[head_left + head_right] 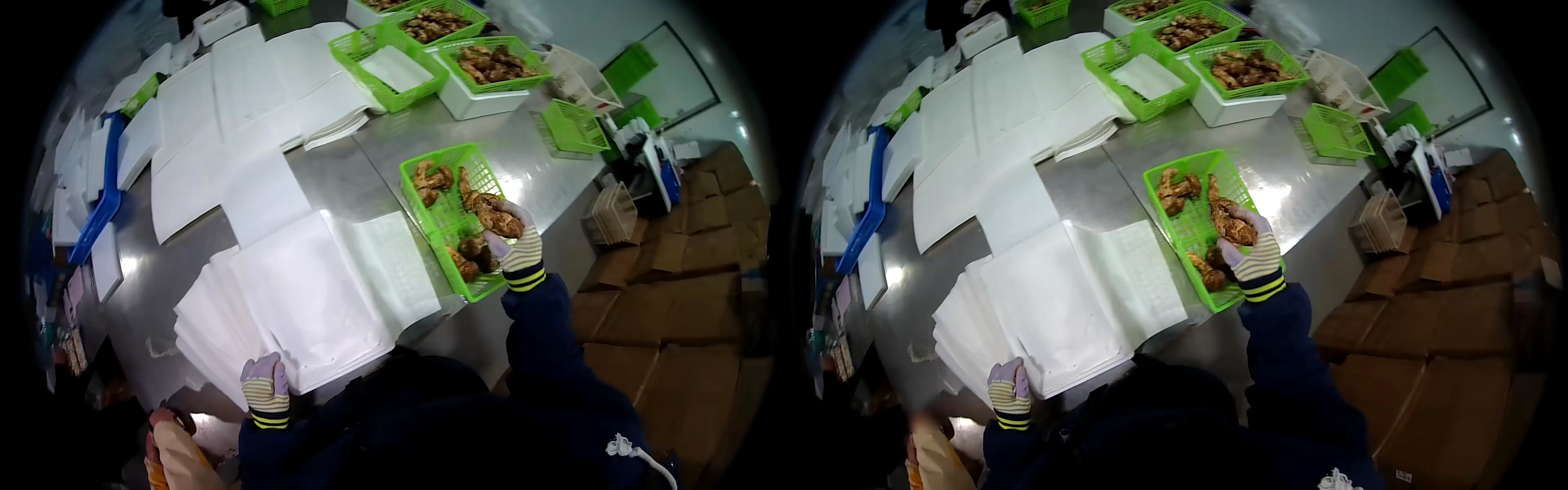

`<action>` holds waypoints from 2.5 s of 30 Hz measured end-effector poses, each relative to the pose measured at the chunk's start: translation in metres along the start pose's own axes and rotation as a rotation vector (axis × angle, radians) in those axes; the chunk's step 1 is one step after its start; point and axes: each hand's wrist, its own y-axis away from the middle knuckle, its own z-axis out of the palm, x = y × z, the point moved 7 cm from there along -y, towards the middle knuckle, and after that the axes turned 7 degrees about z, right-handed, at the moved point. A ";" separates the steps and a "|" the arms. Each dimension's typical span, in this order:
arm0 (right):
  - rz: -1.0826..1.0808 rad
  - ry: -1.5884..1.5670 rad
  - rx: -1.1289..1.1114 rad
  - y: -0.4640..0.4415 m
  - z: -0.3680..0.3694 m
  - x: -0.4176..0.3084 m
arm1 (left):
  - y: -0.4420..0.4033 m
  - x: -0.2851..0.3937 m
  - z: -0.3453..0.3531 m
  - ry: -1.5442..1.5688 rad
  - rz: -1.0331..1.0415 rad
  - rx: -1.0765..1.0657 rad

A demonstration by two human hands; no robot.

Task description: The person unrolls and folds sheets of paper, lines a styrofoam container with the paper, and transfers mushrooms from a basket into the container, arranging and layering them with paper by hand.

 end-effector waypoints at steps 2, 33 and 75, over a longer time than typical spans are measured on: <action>0.060 0.063 -0.063 -0.019 -0.024 0.038 | 0.003 0.004 0.010 0.076 0.006 0.029; 0.207 1.316 -0.848 -0.033 0.073 0.111 | 0.036 -0.010 0.012 0.206 -0.315 0.252; -0.354 0.335 -1.166 0.169 0.277 -0.004 | 0.033 0.015 0.046 -0.295 -0.052 -0.113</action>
